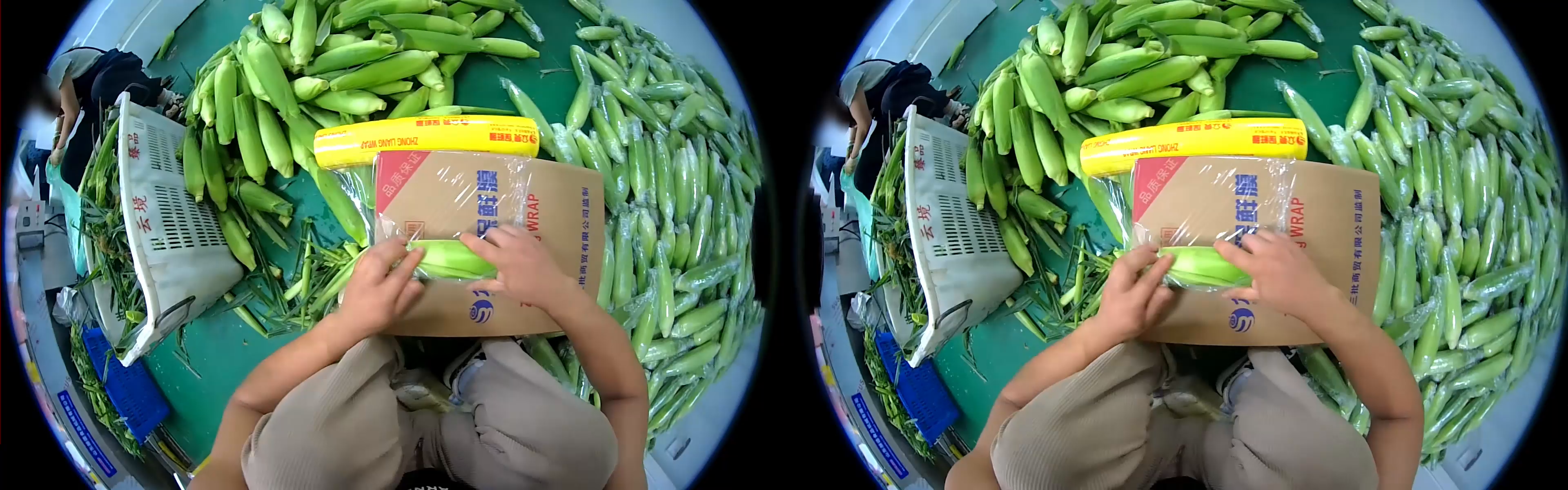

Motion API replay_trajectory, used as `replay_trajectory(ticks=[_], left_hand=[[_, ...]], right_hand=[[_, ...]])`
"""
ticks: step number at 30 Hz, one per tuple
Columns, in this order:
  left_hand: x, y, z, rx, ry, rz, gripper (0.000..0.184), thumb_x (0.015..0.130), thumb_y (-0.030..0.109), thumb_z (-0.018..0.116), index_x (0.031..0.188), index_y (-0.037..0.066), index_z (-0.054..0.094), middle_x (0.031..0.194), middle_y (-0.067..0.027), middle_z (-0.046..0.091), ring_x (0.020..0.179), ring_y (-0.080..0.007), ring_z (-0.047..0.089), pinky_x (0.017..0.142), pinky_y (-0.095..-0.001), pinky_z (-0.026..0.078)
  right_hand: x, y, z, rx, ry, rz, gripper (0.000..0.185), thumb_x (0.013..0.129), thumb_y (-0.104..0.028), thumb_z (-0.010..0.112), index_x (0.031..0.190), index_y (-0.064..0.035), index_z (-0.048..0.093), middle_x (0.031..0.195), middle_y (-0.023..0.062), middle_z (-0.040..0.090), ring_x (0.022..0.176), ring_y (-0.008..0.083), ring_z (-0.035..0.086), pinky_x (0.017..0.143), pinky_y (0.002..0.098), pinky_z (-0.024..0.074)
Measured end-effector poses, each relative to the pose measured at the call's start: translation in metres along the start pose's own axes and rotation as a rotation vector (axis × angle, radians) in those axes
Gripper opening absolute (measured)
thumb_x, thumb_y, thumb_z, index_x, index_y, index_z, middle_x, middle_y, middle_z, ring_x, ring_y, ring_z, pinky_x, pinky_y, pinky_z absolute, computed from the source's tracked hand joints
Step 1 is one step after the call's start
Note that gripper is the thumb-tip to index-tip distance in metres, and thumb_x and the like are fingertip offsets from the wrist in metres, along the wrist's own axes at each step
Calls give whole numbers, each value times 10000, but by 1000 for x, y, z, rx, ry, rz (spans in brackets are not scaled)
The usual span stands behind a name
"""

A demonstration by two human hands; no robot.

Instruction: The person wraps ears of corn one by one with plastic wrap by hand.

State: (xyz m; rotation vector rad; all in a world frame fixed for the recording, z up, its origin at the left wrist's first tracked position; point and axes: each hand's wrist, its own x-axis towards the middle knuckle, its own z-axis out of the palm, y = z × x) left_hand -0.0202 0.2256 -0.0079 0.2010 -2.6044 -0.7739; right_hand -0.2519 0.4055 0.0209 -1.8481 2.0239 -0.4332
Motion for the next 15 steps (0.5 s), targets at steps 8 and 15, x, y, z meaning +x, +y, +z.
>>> replay_trajectory(ticks=[8, 15], left_hand=[[157, -60, -4, 720, -20, -132, 559, 912, 424, 688, 1369, 109, 622, 1373, -162, 543, 1313, -384, 479, 1072, -537, 400], [137, -11, 7, 376, -194, 64, 749, 815, 309, 803, 1460, 73, 505, 1456, -166, 542, 1376, -349, 498, 1151, -532, 373]], right_hand=[[70, 37, -6, -253, 503, 19, 601, 747, -564, 789, 1117, -105, 671, 1031, 51, 586, 1006, 240, 580, 876, 399, 471], [98, 57, -1, -346, 242, 46, 656, 734, -458, 838, 1190, -47, 605, 1072, 107, 613, 1045, 272, 629, 888, 413, 502]])
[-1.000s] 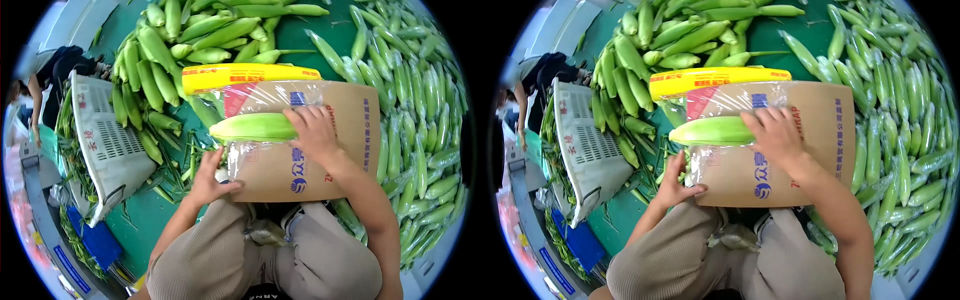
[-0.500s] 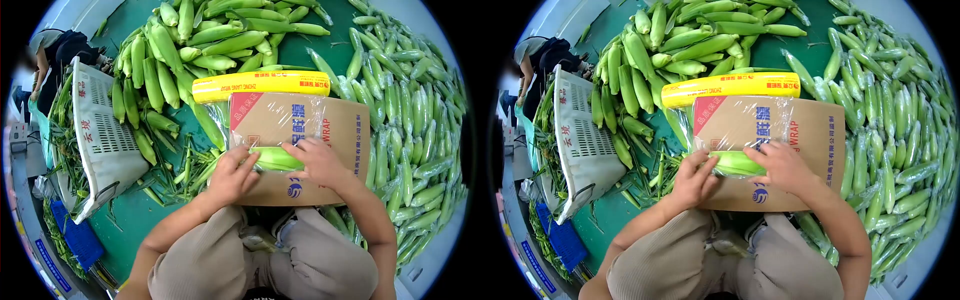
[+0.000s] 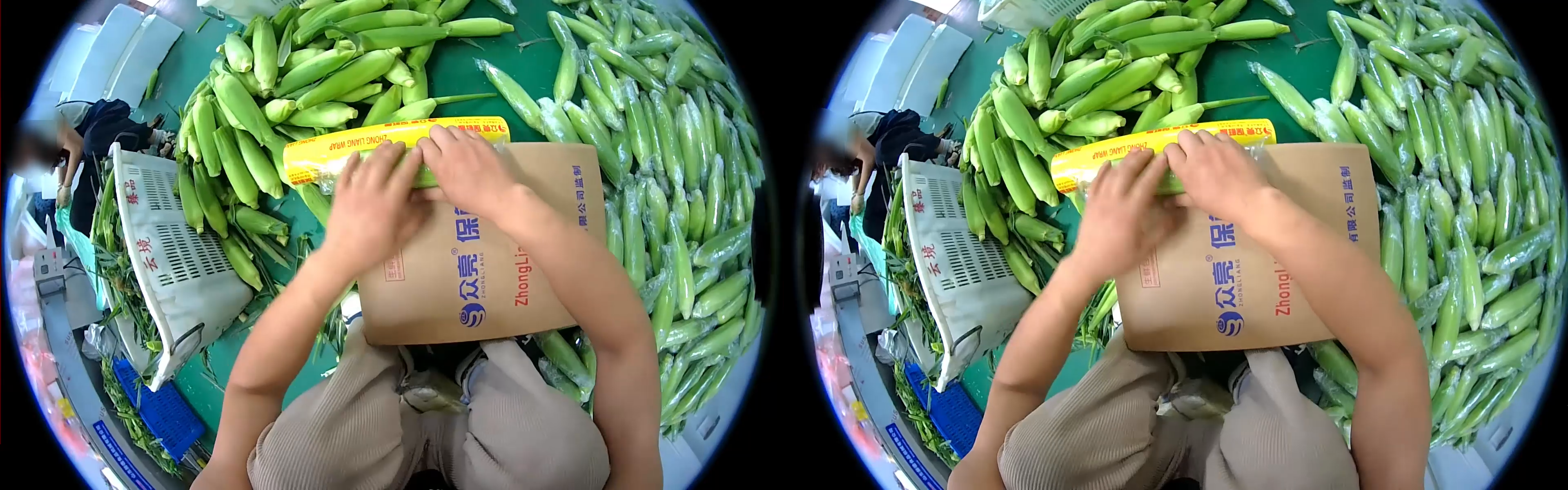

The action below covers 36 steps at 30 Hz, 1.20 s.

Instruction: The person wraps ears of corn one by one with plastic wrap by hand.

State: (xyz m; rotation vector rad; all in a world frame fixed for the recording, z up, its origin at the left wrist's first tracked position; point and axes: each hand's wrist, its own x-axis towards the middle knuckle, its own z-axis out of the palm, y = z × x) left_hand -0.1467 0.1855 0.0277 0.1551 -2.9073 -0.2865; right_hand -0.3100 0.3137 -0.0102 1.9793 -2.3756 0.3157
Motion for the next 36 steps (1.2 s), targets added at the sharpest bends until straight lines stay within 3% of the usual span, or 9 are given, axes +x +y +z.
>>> replay_trajectory(ticks=[2, 6, 9, 13, 17, 25, 27, 33, 36], left_hand=[[-16, 10, 2, 76, -90, 8, 893, 771, 336, 815, 1525, 75, 413, 1552, -183, 424, 1452, -355, 405, 1181, -607, 297], [-30, 22, 5, 128, -10, 158, 785, 688, 270, 824, 1407, 119, 548, 1307, -88, 628, 1176, -290, 621, 989, -452, 496], [-29, 40, -8, 3, -180, 82, 602, 666, 238, 810, 1231, 138, 629, 1056, -41, 697, 891, -257, 673, 808, -394, 541], [-13, 39, -23, -209, -484, -25, 541, 699, 254, 780, 1201, 121, 629, 916, -128, 706, 857, -357, 688, 759, -467, 555], [0, 35, -27, -244, -666, 39, 500, 698, 299, 771, 1136, 82, 663, 917, -186, 719, 898, -395, 702, 790, -497, 562], [-85, 66, 16, -845, -834, 70, 791, 688, 497, 827, 1322, 67, 628, 1216, -238, 680, 1143, -367, 630, 1005, -461, 468], [-138, 78, 52, -1462, -1455, 63, 559, 900, 351, 745, 1341, 30, 624, 1165, -148, 725, 1123, -262, 647, 984, -408, 486], [-191, 81, 35, -1187, -1005, -245, 523, 846, 332, 762, 1266, 46, 637, 1091, -104, 680, 1010, -225, 638, 885, -399, 527], [-234, 86, 10, -1179, -795, -307, 495, 865, 317, 738, 1266, 49, 625, 1065, -93, 662, 992, -218, 629, 872, -387, 526]], right_hand=[[2, 3, -14, 299, -179, 67, 670, 735, -432, 840, 1208, -24, 601, 1116, 150, 639, 1081, 328, 648, 914, 449, 520], [-29, -15, -56, 733, -695, 211, 701, 749, -540, 814, 1164, -2, 641, 1145, 225, 679, 1135, 391, 638, 932, 480, 528], [-27, -20, -90, 567, -917, 227, 537, 860, -497, 744, 1127, -34, 687, 1156, 213, 687, 1140, 382, 639, 948, 470, 521], [-28, 4, -47, 703, -101, -85, 373, 1038, -295, 522, 1381, -184, 619, 1413, 98, 609, 1308, 333, 570, 1106, 464, 446], [-24, -1, 9, 175, -229, -351, 586, 980, -373, 554, 1554, -326, 447, 1663, -125, 333, 1568, 141, 216, 1281, 520, 118], [-30, -11, 11, -14, -215, -370, 618, 970, -570, 533, 1534, -324, 478, 1621, -88, 415, 1547, 203, 272, 1246, 607, 93], [-28, -12, 7, 74, -312, -312, 665, 967, -603, 511, 1550, -287, 461, 1627, -65, 408, 1562, 215, 235, 1248, 614, 71], [-43, -43, -7, -9, -274, -274, 588, 987, -424, 562, 1529, -212, 483, 1630, 60, 387, 1535, 300, 282, 1207, 633, 210], [-90, -113, -84, 502, -573, -109, 505, 974, -301, 625, 1436, -111, 551, 1488, 81, 532, 1347, 288, 503, 1136, 513, 373]])
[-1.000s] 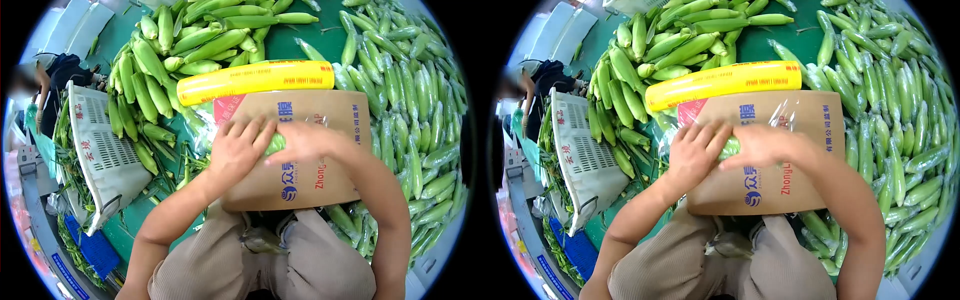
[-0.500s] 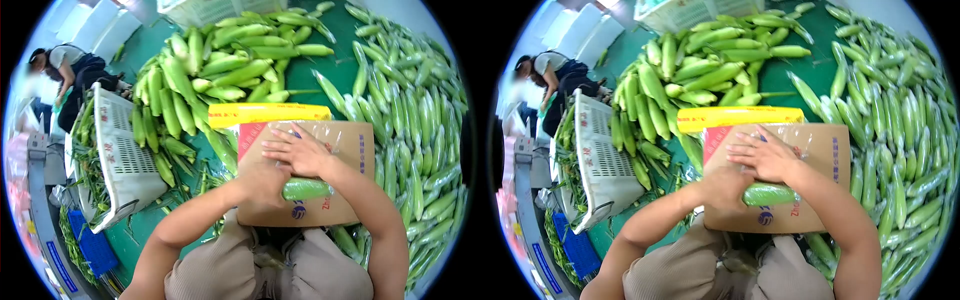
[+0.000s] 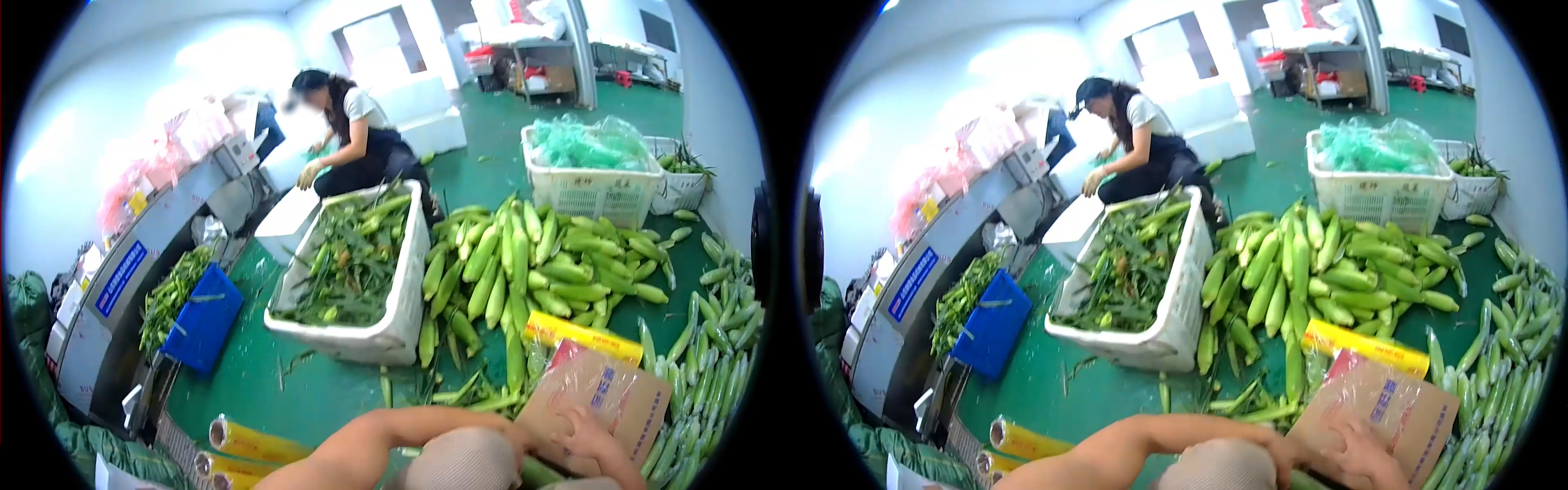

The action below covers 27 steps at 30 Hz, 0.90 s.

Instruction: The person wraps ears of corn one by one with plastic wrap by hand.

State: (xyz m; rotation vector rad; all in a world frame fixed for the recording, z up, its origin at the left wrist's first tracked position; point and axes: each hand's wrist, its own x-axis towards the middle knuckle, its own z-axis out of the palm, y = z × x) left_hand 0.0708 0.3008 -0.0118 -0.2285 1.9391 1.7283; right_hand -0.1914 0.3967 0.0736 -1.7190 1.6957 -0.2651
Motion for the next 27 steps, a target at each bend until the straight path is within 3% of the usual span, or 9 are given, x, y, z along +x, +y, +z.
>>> replay_trajectory(ticks=[4, 13, 14, 16, 17, 18, 20, 22, 27], left_hand=[[5, 17, -2, 74, 92, 101, 458, 889, 297, 706, 1266, 53, 610, 1030, -79, 640, 967, -208, 617, 855, -371, 524], [39, 63, -104, -412, 829, 340, 376, 945, 251, 634, 1265, 62, 575, 953, -48, 588, 912, -186, 589, 816, -335, 520], [36, 71, -117, -432, 898, 420, 367, 951, 246, 626, 1265, 63, 571, 944, -44, 582, 906, -183, 586, 811, -331, 519], [41, 87, -139, -510, 921, 628, 350, 963, 235, 610, 1265, 65, 563, 927, -37, 571, 893, -178, 580, 803, -323, 518], [16, 145, -131, -791, 672, 657, 328, 1013, 309, 593, 1253, 87, 566, 963, -40, 572, 952, -181, 562, 894, -369, 496], [8, 204, -77, -900, 760, 698, 321, 1046, 383, 559, 1209, 106, 561, 984, -47, 564, 969, -193, 546, 960, -397, 459], [17, 206, -81, -936, 381, 830, 325, 1060, 422, 530, 1171, 117, 547, 1001, -50, 557, 984, -205, 535, 1000, -398, 428], [21, 200, -91, -760, 129, 910, 348, 1077, 459, 488, 1041, 114, 515, 949, -47, 541, 928, -210, 535, 956, -387, 451], [35, 212, -73, -945, 727, 517, 503, 1058, 536, 508, 1144, 41, 541, 1056, -92, 611, 1022, -246, 592, 980, -419, 507]], right_hand=[[-79, -7, 103, 976, -297, 310, 458, 970, -268, 651, 1372, -60, 585, 1348, 78, 634, 1184, 251, 615, 1060, 440, 451], [-115, -39, 137, 1868, 517, 56, 444, 963, -303, 675, 1322, -46, 629, 1230, 139, 685, 1123, 221, 644, 968, 409, 510], [-101, -33, 128, 1834, 564, 48, 443, 962, -307, 678, 1317, -45, 633, 1217, 146, 691, 1117, 218, 647, 957, 405, 517], [-33, -2, 86, 945, 482, 149, 436, 930, -273, 715, 1278, -24, 631, 1161, 119, 686, 1033, 190, 645, 875, 361, 523], [-60, -53, 48, 863, 524, 181, 478, 909, -279, 744, 1286, -16, 610, 1127, 118, 683, 1005, 188, 642, 855, 359, 522], [-66, -62, 38, 1013, 539, 114, 527, 894, -289, 762, 1306, -12, 585, 1114, 124, 679, 1004, 197, 641, 851, 362, 523], [-75, -71, 26, 1310, 563, -33, 630, 864, -309, 798, 1347, -3, 534, 1089, 135, 672, 1002, 215, 639, 843, 366, 523], [-64, -44, 40, 1147, 659, -93, 852, 800, -349, 861, 1443, -19, 408, 1118, 168, 651, 1042, 276, 632, 854, 395, 532], [-48, -26, 39, 475, 903, -82, 1128, 686, -326, 931, 1560, -59, 271, 1284, 213, 629, 1178, 302, 620, 939, 426, 507]])
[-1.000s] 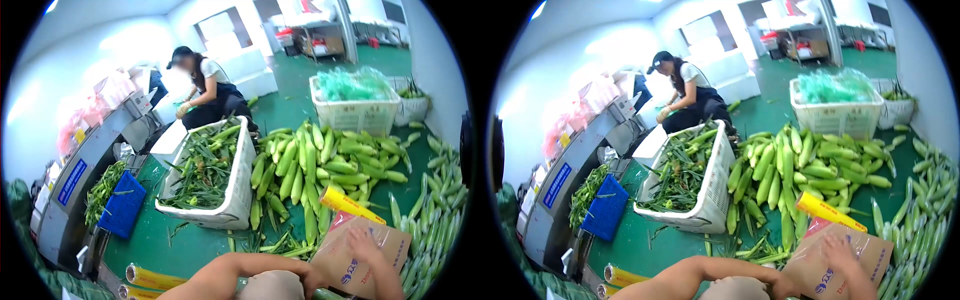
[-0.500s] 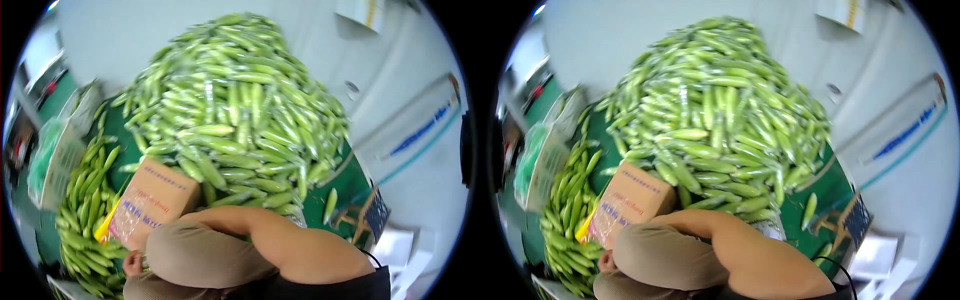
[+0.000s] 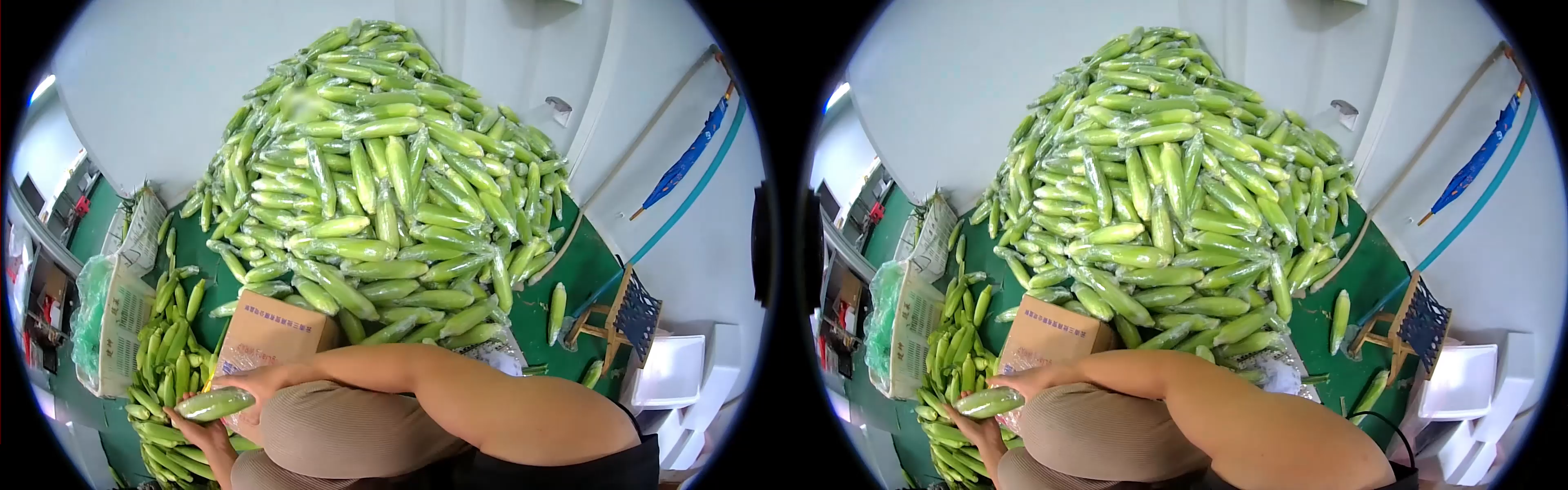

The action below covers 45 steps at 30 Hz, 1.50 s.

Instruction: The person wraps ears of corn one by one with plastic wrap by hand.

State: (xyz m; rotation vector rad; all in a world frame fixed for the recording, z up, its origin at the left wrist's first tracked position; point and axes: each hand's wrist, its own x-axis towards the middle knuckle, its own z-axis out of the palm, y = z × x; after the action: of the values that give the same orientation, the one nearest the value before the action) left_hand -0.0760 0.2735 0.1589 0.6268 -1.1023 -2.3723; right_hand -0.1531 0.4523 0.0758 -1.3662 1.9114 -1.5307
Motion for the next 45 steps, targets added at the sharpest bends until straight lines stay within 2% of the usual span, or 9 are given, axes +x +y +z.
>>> replay_trajectory(ticks=[7, 11, 13, 16, 19, 23, 31, 34, 45], left_hand=[[5, -29, -74, 970, -846, -293, 686, 972, 335, 688, 1508, 32, 386, 1256, -150, 653, 1177, -260, 621, 1014, -420, 488], [-49, 3, -89, 1160, -1036, -632, 665, 973, 329, 686, 1495, 31, 403, 1246, -146, 659, 1170, -255, 624, 1010, -414, 489], [-55, 13, -85, 1161, -1021, -690, 655, 974, 327, 686, 1489, 30, 412, 1241, -144, 662, 1166, -252, 626, 1008, -411, 490], [-52, 13, -69, 1179, -1020, -728, 639, 975, 323, 684, 1480, 30, 425, 1233, -141, 666, 1160, -249, 628, 1005, -407, 491], [-52, 12, -54, 1199, -1027, -721, 624, 976, 319, 683, 1471, 29, 437, 1225, -137, 671, 1155, -245, 631, 1001, -402, 491], [-55, 12, -40, 1212, -1030, -694, 604, 978, 314, 681, 1459, 28, 454, 1215, -133, 677, 1148, -240, 634, 997, -396, 492], [-74, 26, -45, 1223, -955, -627, 565, 981, 303, 678, 1435, 26, 488, 1195, -124, 689, 1133, -229, 640, 989, -384, 494], [-79, 29, -46, 1222, -940, -611, 550, 982, 299, 677, 1426, 26, 501, 1187, -121, 694, 1128, -225, 642, 985, -380, 495], [-96, 28, -13, 1318, -923, -594, 499, 986, 285, 672, 1392, 23, 548, 1159, -109, 710, 1107, -211, 651, 973, -363, 498]], right_hand=[[-80, 37, -14, 376, 231, 309, 887, 694, -241, 917, 1454, -26, 513, 1311, 153, 658, 1239, 238, 589, 1077, 394, 443], [-193, 39, -82, 1045, 812, 810, 245, 990, -123, 619, 1214, -38, 672, 783, -20, 548, 640, 76, 496, 523, 222, 406], [-267, 57, -165, 825, 797, 444, 132, 1003, -176, 612, 1092, -89, 656, 819, -31, 591, 684, 93, 554, 530, 238, 424], [-270, -63, -306, 597, 1557, 359, 123, 980, -185, 678, 1063, -103, 637, 866, 5, 667, 778, 116, 652, 568, 246, 500], [-280, -84, -406, 551, 1706, 20, 322, 963, -109, 702, 1225, 19, 566, 1018, 140, 691, 1001, 221, 697, 863, 324, 615], [-192, -65, -337, 562, 1213, 305, 864, 960, -116, 711, 1601, 16, 147, 1282, 230, 640, 1152, 353, 663, 1017, 413, 566], [-59, -72, -110, 250, -275, 86, 415, 1000, -316, 652, 1321, -54, 662, 1215, 72, 715, 972, 161, 702, 880, 313, 538], [-66, -83, -100, 701, -340, 416, 440, 1015, -443, 588, 1110, -60, 783, 1082, 67, 760, 924, 155, 699, 861, 291, 526], [-84, -92, -103, 573, -240, 288, 509, 1059, -436, 479, 1048, -45, 803, 984, 68, 776, 840, 151, 707, 794, 269, 525]])
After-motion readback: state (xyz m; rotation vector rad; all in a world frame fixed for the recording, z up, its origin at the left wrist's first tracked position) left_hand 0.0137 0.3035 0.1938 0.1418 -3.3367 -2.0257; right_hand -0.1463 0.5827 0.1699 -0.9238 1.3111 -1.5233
